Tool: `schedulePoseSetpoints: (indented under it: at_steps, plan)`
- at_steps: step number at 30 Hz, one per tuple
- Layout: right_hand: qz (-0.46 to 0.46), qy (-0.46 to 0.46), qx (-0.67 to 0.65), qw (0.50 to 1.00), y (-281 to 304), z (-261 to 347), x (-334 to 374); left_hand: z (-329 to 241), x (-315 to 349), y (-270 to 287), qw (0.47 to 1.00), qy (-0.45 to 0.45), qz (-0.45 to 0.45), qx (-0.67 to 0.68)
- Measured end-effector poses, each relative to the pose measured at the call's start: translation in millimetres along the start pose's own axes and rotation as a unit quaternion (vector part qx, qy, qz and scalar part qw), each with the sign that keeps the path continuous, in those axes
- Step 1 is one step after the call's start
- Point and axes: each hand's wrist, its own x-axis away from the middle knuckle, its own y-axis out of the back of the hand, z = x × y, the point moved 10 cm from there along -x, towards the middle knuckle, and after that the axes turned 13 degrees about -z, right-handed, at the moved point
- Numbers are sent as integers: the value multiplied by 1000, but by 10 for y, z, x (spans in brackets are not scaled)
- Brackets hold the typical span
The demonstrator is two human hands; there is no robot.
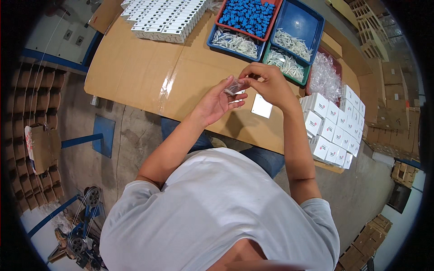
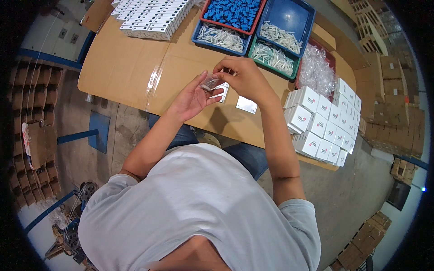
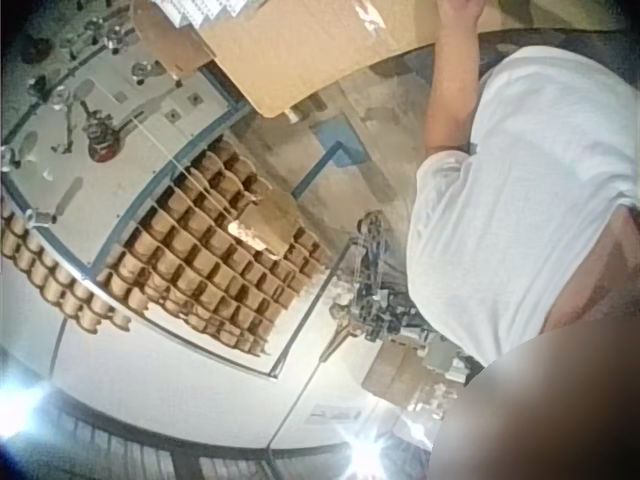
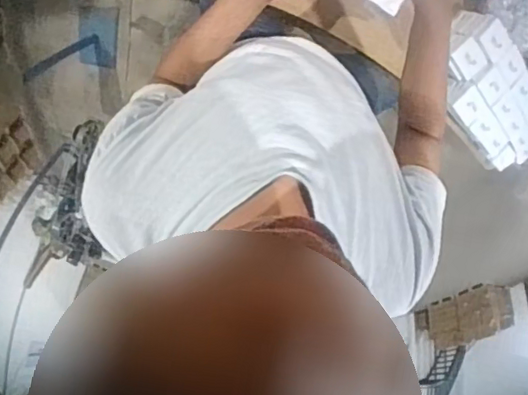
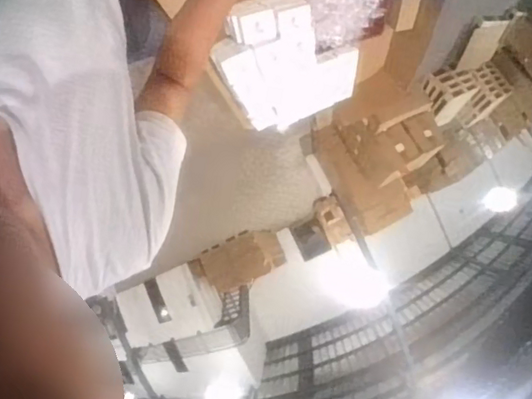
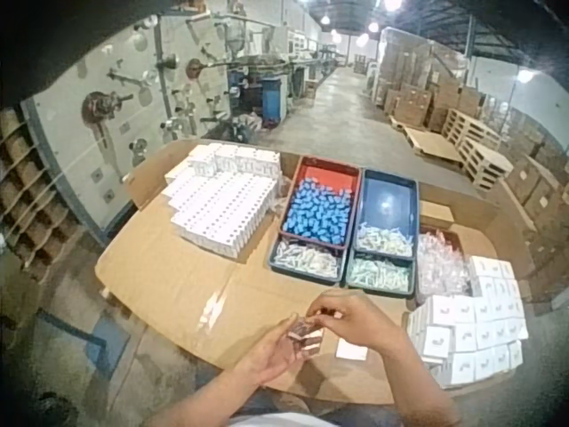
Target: Assembling small electrical switch components and packing them into white boxes.
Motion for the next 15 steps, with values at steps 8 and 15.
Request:
schedulePoseSetpoints:
  at_steps: [8,15]
  plan:
    - [-16,-7,-52,998,-63,-49,-2,-58,24,-25,1000,-8,-9,5]
    - [41,-10,-90,995,-257,-47,15,-36,-6,44,999,-27,-24,5]
